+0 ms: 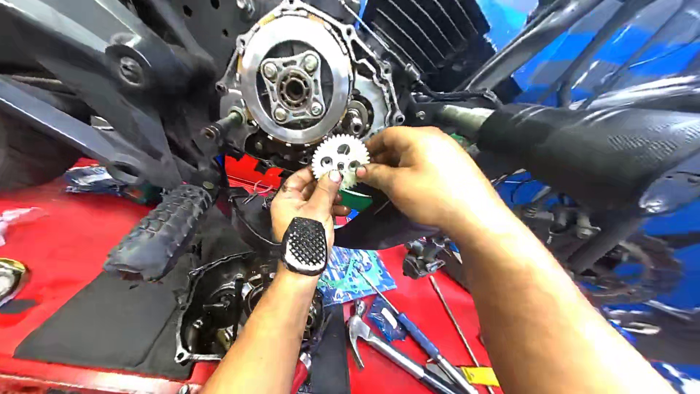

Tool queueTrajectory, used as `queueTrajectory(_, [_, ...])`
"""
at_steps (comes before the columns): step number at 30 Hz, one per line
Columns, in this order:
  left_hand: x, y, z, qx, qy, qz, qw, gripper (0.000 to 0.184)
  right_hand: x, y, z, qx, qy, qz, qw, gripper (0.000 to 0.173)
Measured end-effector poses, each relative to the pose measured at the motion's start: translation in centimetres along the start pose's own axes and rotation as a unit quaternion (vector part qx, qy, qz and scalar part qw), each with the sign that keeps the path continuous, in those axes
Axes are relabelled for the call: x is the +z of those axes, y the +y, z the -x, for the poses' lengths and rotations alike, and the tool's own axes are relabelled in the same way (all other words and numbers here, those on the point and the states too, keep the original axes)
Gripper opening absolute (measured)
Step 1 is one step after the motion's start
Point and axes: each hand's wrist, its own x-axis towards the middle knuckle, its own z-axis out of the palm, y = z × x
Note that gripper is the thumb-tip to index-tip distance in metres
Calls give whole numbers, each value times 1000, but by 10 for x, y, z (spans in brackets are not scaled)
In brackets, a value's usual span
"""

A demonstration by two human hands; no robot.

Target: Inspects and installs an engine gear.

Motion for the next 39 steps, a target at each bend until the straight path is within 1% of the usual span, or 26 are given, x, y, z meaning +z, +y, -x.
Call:
queueTrajectory(4, [-2,4,-5,-15,14,-22,1000,24,6,-5,-5,19,-8,-4,1000,18])
queueTrajectory(7, [-10,1,-12,-3,-16,-28,999,22,11,-9,-11,26,-10,15,999,14])
queueTrajectory(9, [-14,1,-15,11,-33,-42,999,22,12,-12,-14,35,-13,35,999,16])
queueTrajectory(12, [-16,3,-19,32,-49,-48,997,26,13,-15,-12,47,-18,65,997,18])
queueTrajectory(16, [-10,4,-26,40,-54,-81,994,24,10,-12,-12,49,-4,46,998,16])
queueTrajectory(19, [-9,1,-30,25,-49,-95,994,21,11,-9,-14,53,3,26,998,15])
queueTrajectory(21, [-8,1,-32,17,-38,-103,994,19,13,-9,-15,53,3,41,998,16])
queueTrajectory(26, [-2,3,-32,16,2,-103,995,22,15,-12,-20,72,8,87,994,19])
queueTrajectory(30, [3,7,-30,-1,11,-105,994,23,12,-12,-22,72,7,107,992,16])
queueTrajectory(35, [5,5,-30,3,18,-120,993,21,10,-16,-25,89,-12,117,989,16])
queueTrajectory(39, [4,5,-29,7,34,-124,992,19,13,-17,-27,95,-12,113,989,16])
